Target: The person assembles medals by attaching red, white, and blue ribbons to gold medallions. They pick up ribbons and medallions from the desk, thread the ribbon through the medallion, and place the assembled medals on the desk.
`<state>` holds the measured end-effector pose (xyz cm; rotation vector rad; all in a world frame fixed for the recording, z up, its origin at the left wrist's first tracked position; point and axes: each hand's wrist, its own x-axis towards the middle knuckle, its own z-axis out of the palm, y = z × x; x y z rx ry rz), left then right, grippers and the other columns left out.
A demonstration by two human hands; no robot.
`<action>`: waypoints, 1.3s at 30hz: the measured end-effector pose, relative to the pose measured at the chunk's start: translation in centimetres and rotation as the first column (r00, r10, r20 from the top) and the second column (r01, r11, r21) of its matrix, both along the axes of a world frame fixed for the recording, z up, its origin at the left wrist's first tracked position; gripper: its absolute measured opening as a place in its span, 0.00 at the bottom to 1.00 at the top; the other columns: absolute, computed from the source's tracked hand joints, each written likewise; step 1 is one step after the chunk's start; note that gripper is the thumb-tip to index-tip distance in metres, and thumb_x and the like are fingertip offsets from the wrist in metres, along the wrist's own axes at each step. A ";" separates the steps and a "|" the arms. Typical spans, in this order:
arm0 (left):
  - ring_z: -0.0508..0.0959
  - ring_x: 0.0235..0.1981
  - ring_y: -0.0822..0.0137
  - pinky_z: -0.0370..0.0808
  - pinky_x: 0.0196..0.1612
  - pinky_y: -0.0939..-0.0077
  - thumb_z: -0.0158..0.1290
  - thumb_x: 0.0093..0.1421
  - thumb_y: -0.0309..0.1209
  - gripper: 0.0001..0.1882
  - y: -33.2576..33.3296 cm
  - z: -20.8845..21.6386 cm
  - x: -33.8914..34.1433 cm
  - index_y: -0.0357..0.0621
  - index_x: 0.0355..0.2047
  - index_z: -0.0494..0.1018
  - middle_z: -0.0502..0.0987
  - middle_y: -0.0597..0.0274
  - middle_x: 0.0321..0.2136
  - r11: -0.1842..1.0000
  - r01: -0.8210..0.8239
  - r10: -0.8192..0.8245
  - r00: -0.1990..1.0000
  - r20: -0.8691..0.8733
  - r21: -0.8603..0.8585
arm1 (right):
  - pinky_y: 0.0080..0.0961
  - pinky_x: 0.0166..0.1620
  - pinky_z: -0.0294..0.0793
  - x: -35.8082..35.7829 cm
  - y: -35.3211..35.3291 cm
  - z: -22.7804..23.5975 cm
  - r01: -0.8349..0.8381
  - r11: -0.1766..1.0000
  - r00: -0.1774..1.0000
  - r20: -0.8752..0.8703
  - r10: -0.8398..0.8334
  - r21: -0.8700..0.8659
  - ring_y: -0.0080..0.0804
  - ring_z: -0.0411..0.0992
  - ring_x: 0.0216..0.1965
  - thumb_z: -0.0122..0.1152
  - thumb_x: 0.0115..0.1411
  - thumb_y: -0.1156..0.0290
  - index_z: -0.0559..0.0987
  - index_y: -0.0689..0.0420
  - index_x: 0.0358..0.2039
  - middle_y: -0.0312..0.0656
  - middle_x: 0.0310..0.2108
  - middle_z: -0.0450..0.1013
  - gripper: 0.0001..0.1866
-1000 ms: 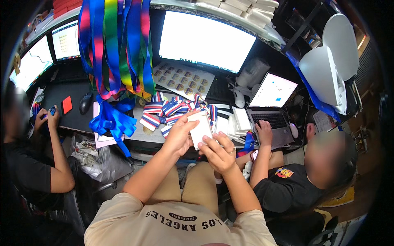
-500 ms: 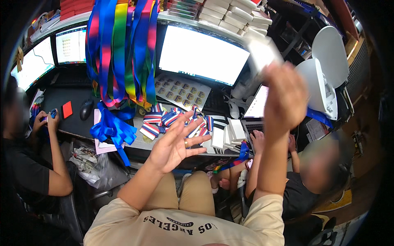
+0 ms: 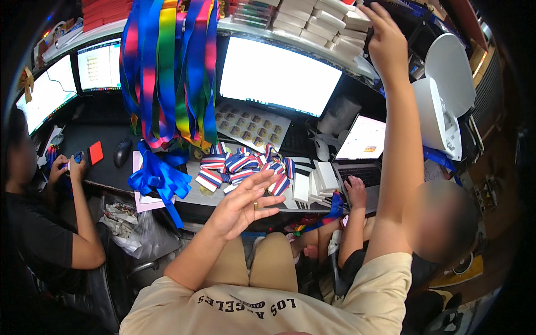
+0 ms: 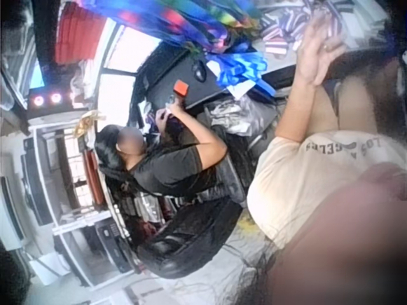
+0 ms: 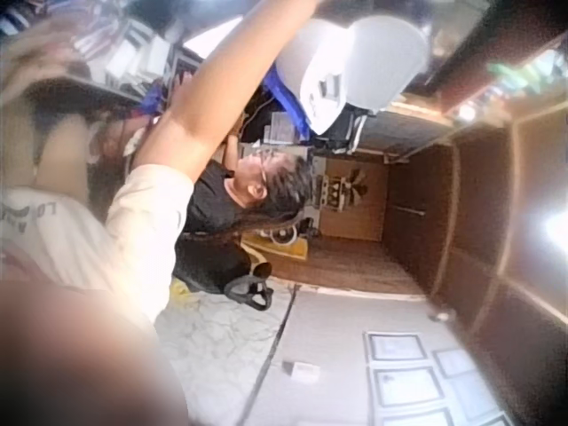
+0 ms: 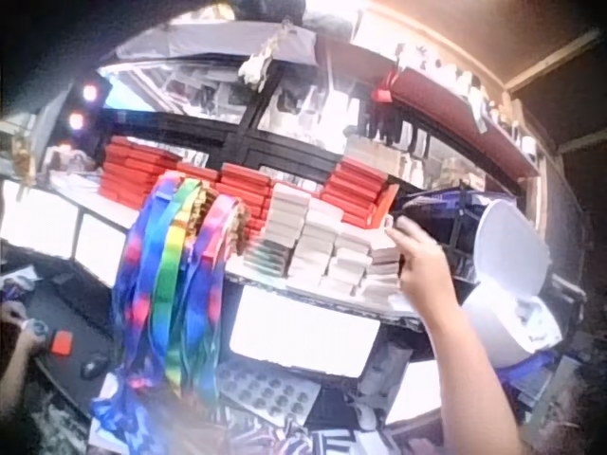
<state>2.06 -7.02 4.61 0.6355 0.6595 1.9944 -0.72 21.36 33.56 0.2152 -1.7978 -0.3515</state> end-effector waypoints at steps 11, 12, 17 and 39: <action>0.71 0.56 0.51 0.70 0.56 0.56 0.43 0.66 0.33 0.25 0.0 -3.3 -2.0 0.39 0.61 0.57 0.62 0.49 0.60 0.986 -0.164 0.167 0.982 0.091 -0.031 | 0.40 0.52 0.68 11.1 1.0 -30.5 0.555 0.593 0.740 0.672 -0.031 -0.583 0.53 0.70 0.48 0.66 0.50 0.64 0.79 0.60 0.41 0.55 0.45 0.72 0.18; 0.71 0.55 0.55 0.71 0.54 0.61 0.44 0.66 0.33 0.24 0.2 -3.5 -2.1 0.40 0.61 0.58 0.63 0.52 0.59 0.987 -0.152 0.158 0.981 0.110 -0.058 | 0.41 0.54 0.66 11.5 1.6 -32.4 0.602 0.576 0.720 0.688 -0.091 -0.553 0.55 0.69 0.50 0.66 0.49 0.65 0.79 0.60 0.43 0.57 0.46 0.71 0.21; 0.73 0.53 0.63 0.72 0.50 0.69 0.45 0.66 0.32 0.21 1.5 -4.9 -2.2 0.41 0.59 0.62 0.66 0.59 0.57 0.988 -0.124 0.136 0.980 0.142 -0.088 | 0.42 0.57 0.63 12.5 3.4 -35.4 0.564 0.608 0.782 0.597 -0.177 -0.559 0.52 0.66 0.53 0.64 0.50 0.68 0.78 0.60 0.44 0.54 0.49 0.70 0.20; 0.67 0.56 0.59 0.61 0.59 0.59 0.43 0.64 0.58 0.41 8.0 -12.0 0.0 0.51 0.68 0.43 0.53 0.50 0.65 0.973 -0.034 0.075 0.982 0.174 -0.228 | 0.23 0.42 0.72 13.0 -10.1 -41.2 -0.049 0.148 0.980 -0.019 0.199 -0.988 0.30 0.68 0.38 0.64 0.50 0.80 0.71 0.62 0.38 0.43 0.38 0.66 0.14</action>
